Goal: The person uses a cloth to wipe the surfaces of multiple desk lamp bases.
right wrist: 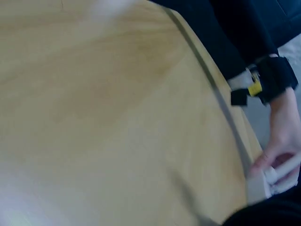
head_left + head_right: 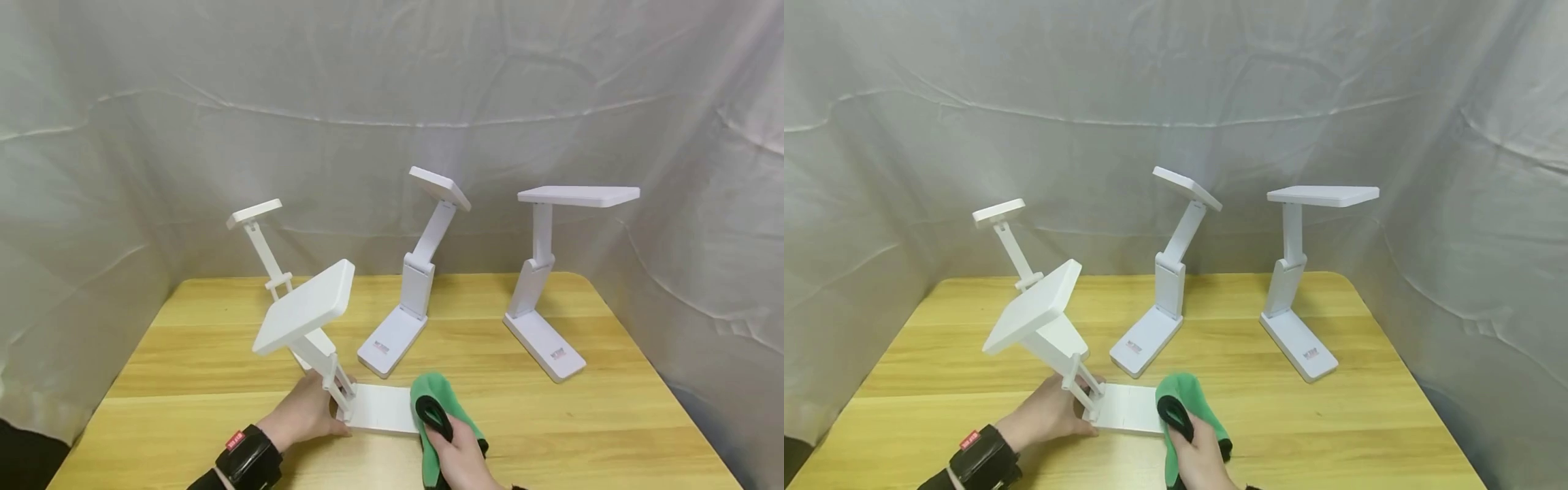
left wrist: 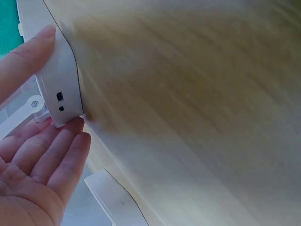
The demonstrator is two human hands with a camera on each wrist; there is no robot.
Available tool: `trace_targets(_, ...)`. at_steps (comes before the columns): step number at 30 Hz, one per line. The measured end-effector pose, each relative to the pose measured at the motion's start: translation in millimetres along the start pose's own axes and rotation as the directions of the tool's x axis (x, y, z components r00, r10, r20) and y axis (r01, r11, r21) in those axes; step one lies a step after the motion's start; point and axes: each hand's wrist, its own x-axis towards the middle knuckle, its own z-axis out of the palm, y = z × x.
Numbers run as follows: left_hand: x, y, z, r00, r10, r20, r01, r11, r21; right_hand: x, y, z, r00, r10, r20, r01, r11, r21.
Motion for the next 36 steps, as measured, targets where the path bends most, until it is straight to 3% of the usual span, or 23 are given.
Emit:
trace_targets(5, -0.5, -1.6, -3.5, 1.0, 0.013, 0.023, -0.013, 1.0, -0.006, 23.9, -7.0, -9.7, 0.993, -0.038, 0.112, 0.042, 0.999, -0.029)
trace_targets(8, 0.5, -1.9, -4.5, 0.999, 0.017, 0.048, -0.017, 1.0, -0.009, 38.4, -9.4, -15.5, 0.961, -0.129, 0.243, 0.158, 0.982, -0.105)
trace_targets(12, 0.0, -2.3, -5.6, 0.998, 0.007, 0.067, -0.007, 1.0, -0.002, 43.3, -9.6, -16.6, 0.907, -0.245, 0.342, 0.343, 0.902, -0.264)
trace_targets(15, -4.2, -3.0, -6.9, 0.998, -0.012, 0.061, 0.011, 1.0, 0.005, 38.7, -10.1, -11.8, 0.893, -0.28, 0.352, 0.402, 0.849, -0.343)
trace_targets(20, -14.1, -6.2, -6.4, 1.0, -0.03, 0.002, 0.03, 0.999, -0.038, 24.8, -11.1, -0.8, 0.881, -0.296, 0.37, 0.433, 0.82, -0.375)
trace_targets(23, -16.0, -7.1, -3.1, 0.997, -0.062, -0.049, 0.058, 0.996, -0.074, 19.5, -12.9, 4.8, 0.875, -0.29, 0.388, 0.438, 0.815, -0.378)
trace_targets(27, -15.8, -6.4, 0.8, 0.99, -0.104, -0.094, 0.097, 0.993, -0.074, 21.9, -18.0, 10.9, 0.859, -0.258, 0.442, 0.429, 0.833, -0.348)
trace_targets(36, -14.8, -8.2, -1.2, 0.993, -0.072, -0.099, 0.067, 0.997, -0.046, 56.5, -34.1, 32.4, 0.823, -0.282, 0.493, 0.462, 0.837, -0.292)
